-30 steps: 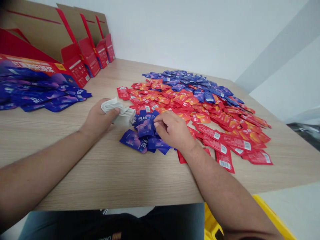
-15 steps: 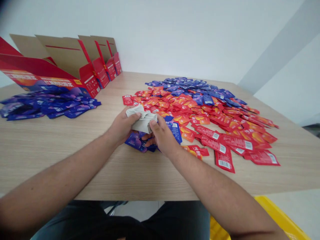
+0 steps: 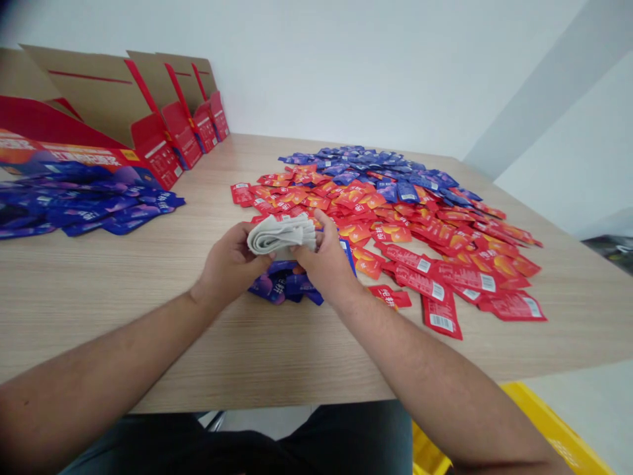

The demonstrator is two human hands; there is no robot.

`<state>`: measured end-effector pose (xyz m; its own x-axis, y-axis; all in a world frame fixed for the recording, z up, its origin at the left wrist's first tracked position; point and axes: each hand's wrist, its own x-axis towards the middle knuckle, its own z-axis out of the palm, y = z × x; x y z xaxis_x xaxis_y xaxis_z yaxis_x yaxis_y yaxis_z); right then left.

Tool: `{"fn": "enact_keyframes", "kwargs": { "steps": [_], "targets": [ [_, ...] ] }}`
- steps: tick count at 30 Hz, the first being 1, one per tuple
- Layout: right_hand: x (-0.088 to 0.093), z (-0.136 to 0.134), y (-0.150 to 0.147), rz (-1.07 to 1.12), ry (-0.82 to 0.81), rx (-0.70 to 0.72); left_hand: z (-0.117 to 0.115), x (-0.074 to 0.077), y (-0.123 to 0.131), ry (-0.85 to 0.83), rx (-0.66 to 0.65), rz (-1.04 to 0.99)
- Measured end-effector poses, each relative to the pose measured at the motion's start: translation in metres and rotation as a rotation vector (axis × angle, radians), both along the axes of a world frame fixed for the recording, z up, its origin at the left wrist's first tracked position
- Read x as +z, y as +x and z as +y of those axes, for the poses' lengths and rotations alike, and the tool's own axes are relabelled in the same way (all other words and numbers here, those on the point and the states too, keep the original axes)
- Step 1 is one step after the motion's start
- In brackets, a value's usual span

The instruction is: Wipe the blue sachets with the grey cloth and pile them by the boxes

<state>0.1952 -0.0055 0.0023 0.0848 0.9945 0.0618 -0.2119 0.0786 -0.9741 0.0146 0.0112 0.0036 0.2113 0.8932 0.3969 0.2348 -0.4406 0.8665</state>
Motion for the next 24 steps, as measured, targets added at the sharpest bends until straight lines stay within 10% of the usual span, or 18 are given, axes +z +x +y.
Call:
{"fn": "enact_keyframes", "kwargs": {
  "steps": [6, 12, 24],
  "targets": [
    [0.01, -0.008, 0.0, 0.257, -0.218, 0.322, -0.005, 0.004, -0.012, 0.719, 0.157, 0.269],
    [0.013, -0.015, -0.004, 0.349, -0.188, 0.355, -0.002, 0.004, -0.014, 1.054, 0.075, 0.41],
    [0.017, -0.016, -0.006, 0.238, -0.008, 0.163, -0.001, -0.006, -0.01, 0.654, -0.04, 0.257]
  ]
}}
